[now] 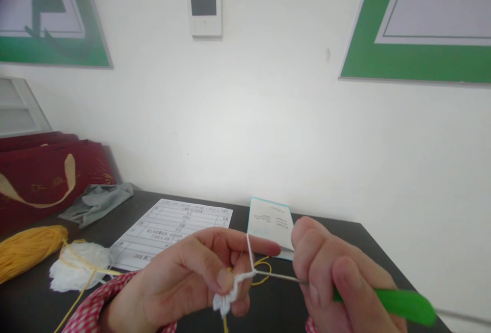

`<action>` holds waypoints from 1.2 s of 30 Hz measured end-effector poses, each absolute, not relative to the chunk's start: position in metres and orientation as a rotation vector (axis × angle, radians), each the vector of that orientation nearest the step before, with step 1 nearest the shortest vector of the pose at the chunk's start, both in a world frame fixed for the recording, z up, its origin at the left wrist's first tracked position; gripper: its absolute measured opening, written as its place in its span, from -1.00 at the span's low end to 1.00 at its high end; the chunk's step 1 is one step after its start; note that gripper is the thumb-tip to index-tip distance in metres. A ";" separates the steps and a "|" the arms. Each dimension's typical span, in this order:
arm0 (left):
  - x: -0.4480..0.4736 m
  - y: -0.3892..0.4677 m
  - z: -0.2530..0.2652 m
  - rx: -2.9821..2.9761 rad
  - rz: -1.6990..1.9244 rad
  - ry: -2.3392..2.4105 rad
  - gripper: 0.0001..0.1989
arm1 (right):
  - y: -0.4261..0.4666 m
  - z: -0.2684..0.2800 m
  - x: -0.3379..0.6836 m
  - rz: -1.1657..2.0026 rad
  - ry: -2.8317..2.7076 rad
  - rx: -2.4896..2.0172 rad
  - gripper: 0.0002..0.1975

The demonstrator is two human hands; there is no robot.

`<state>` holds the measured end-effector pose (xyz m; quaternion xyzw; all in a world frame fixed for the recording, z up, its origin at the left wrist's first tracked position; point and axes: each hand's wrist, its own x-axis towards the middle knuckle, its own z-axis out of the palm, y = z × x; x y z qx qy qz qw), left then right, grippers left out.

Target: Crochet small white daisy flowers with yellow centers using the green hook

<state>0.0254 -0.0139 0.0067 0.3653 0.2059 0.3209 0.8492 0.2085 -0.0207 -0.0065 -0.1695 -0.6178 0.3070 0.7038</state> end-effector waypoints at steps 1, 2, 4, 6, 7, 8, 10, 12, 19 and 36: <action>0.025 -0.014 0.007 0.766 0.669 0.433 -0.46 | -0.020 -0.003 0.205 0.769 -1.335 -0.372 -0.50; 0.025 -0.014 0.007 0.767 0.670 0.437 -0.48 | -0.019 0.000 0.202 0.853 -1.297 -0.367 -0.51; 0.025 -0.016 0.007 0.780 0.699 0.456 -0.49 | -0.018 0.003 0.199 1.005 -1.213 -0.370 -0.51; 0.026 -0.018 0.007 0.804 0.778 0.480 -0.51 | -0.018 0.002 0.196 1.095 -1.147 -0.384 -0.51; 0.027 -0.020 0.008 0.816 0.832 0.502 -0.53 | -0.019 0.001 0.194 1.123 -1.127 -0.402 -0.52; 0.028 -0.022 0.008 0.828 0.885 0.533 -0.54 | -0.019 0.000 0.192 1.131 -1.115 -0.418 -0.52; 0.031 -0.026 0.010 0.842 0.976 0.615 -0.53 | -0.022 -0.003 0.188 1.114 -1.119 -0.450 -0.55; 0.034 -0.029 0.011 0.836 1.034 0.701 -0.39 | -0.024 -0.006 0.184 1.060 -1.147 -0.455 -0.57; 0.038 -0.026 -0.002 0.929 1.048 0.655 -0.12 | -0.027 -0.011 0.185 1.131 -1.180 -0.470 -0.56; 0.032 -0.035 0.009 1.102 0.858 0.752 -0.12 | -0.021 0.014 0.213 1.087 -1.416 -0.619 -0.51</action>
